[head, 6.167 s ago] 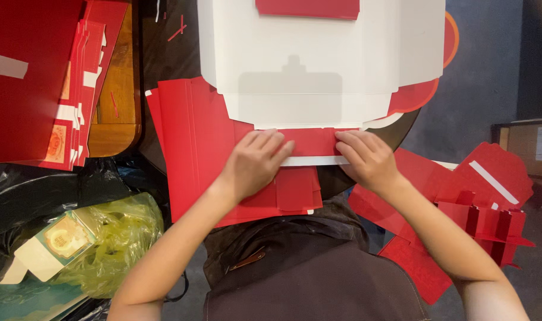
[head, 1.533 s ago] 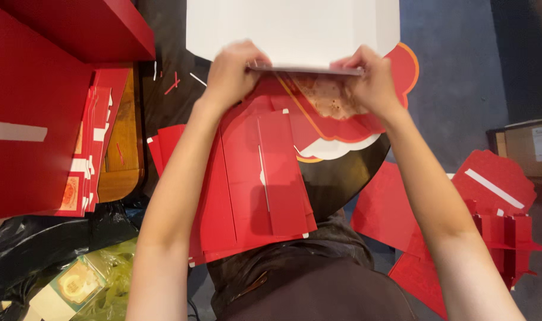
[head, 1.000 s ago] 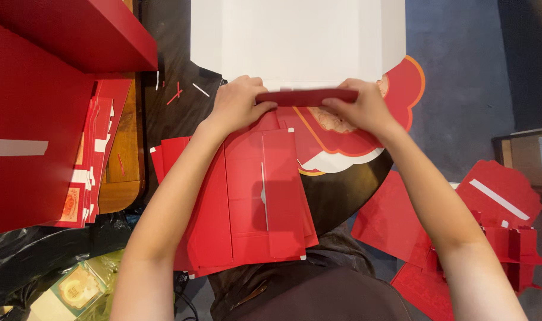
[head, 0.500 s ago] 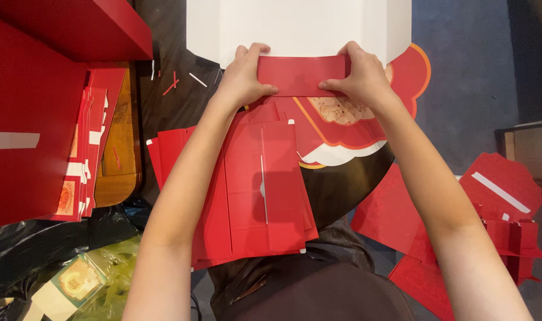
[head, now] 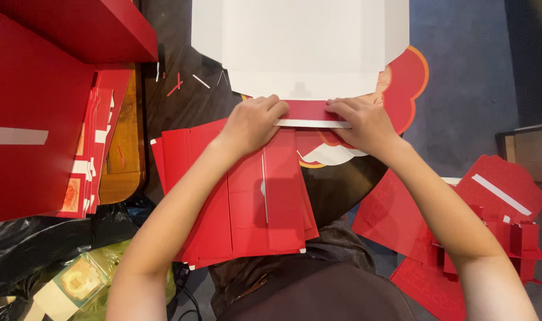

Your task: The person assembles a red and white cardboard box by hand. They fold the side flaps, tuck in the tabs, and secure the structure into a finished box shape.

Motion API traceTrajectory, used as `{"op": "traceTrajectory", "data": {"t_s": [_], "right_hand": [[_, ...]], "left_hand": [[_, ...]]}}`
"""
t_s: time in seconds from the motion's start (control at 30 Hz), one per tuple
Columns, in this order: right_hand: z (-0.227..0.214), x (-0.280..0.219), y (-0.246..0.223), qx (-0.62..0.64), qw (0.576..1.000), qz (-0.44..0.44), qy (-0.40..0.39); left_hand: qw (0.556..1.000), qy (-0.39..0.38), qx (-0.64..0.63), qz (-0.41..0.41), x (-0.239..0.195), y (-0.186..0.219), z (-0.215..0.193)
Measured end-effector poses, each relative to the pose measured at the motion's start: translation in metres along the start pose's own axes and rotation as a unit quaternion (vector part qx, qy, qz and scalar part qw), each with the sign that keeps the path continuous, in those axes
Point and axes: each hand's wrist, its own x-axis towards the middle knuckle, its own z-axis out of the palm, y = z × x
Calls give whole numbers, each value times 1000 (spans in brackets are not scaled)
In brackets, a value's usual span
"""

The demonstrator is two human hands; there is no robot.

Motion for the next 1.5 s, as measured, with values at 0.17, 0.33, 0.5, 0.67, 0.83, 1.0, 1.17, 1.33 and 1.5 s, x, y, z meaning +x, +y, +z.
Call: {"op": "traceTrajectory", "data": {"t_s": [0.17, 0.33, 0.5, 0.67, 0.83, 1.0, 1.17, 1.33, 1.5], "right_hand": [[10, -1, 2, -50, 998, -15, -18], [5, 6, -4, -75, 997, -27, -18], [-8, 26, 16, 67, 988, 69, -124], [-16, 54, 37, 131, 969, 68, -200], [-14, 84, 51, 54, 904, 250, -342], [-14, 93, 52, 56, 889, 260, -372], [-12, 105, 56, 56, 878, 279, -386], [-5, 120, 69, 57, 861, 296, -409], [-19, 111, 70, 109, 890, 241, -370]], "left_hand": [[994, 74, 74, 36, -4, 0, 19], [992, 22, 117, 33, 4, -4, 21], [997, -64, 35, -27, 23, -20, 12], [986, -150, -10, -75, 52, -29, -8], [963, -237, 2, -125, 75, -32, -19], [931, -300, -31, -204, 90, -34, -29], [918, -317, -15, -239, 102, -42, -25], [913, -323, -32, -248, 113, -59, -19], [910, -336, -61, -236, 104, -56, -32]]}}
